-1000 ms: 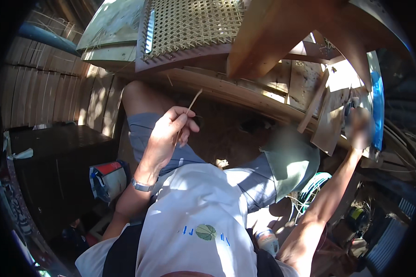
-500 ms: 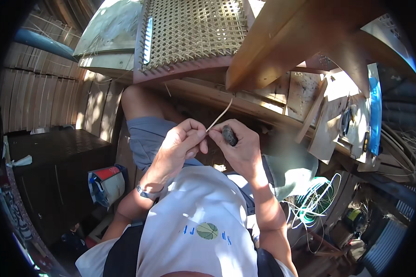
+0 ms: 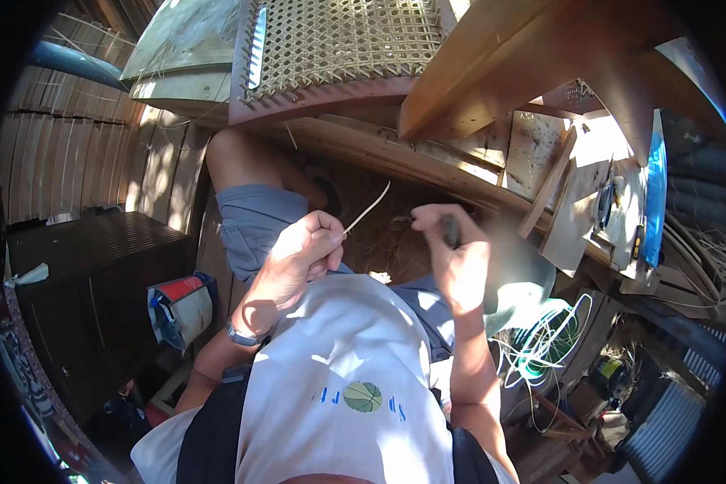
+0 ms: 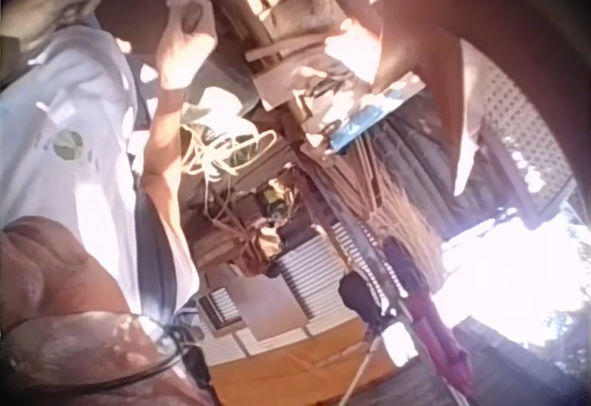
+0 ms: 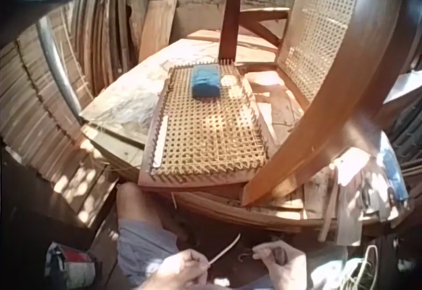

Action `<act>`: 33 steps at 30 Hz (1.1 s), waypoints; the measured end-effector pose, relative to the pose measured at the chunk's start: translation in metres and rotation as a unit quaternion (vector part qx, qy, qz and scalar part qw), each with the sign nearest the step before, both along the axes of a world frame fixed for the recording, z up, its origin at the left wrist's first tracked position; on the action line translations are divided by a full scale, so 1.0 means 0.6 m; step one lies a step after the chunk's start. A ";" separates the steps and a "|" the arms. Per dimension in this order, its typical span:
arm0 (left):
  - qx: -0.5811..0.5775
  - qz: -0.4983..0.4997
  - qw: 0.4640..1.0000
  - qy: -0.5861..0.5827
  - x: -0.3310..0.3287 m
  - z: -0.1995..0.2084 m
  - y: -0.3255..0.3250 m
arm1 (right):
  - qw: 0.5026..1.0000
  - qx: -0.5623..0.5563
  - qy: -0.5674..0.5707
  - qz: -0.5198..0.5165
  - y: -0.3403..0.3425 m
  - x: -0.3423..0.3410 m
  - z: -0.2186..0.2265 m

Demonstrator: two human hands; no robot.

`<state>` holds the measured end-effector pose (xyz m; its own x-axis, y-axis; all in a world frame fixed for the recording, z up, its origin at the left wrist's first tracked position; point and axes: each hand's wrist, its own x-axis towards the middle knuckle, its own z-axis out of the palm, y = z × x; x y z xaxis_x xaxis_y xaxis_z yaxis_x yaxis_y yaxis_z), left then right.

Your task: Weaving cane strips into a chair frame using an awl and hammer.

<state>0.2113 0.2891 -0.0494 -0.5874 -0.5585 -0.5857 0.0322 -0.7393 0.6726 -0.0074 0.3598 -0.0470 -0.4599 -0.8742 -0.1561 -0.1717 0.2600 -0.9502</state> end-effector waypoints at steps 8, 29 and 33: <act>-0.162 -0.068 0.979 -0.103 -0.017 0.006 0.015 | 0.997 0.034 -0.015 0.074 0.006 0.072 -0.013; -0.178 -0.100 0.970 -0.134 0.011 0.013 0.022 | 0.976 -0.072 0.011 -0.206 0.005 0.008 -0.040; -0.183 -0.082 0.968 -0.151 0.025 -0.005 0.027 | 0.975 -0.057 -0.008 -0.215 0.026 -0.043 -0.046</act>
<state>0.2264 0.3051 -0.0526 -0.5192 -0.6741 -0.5254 -0.3038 -0.4290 0.8507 -0.0331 0.3756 -0.0749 -0.7859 -0.6132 -0.0791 -0.0552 0.1970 -0.9788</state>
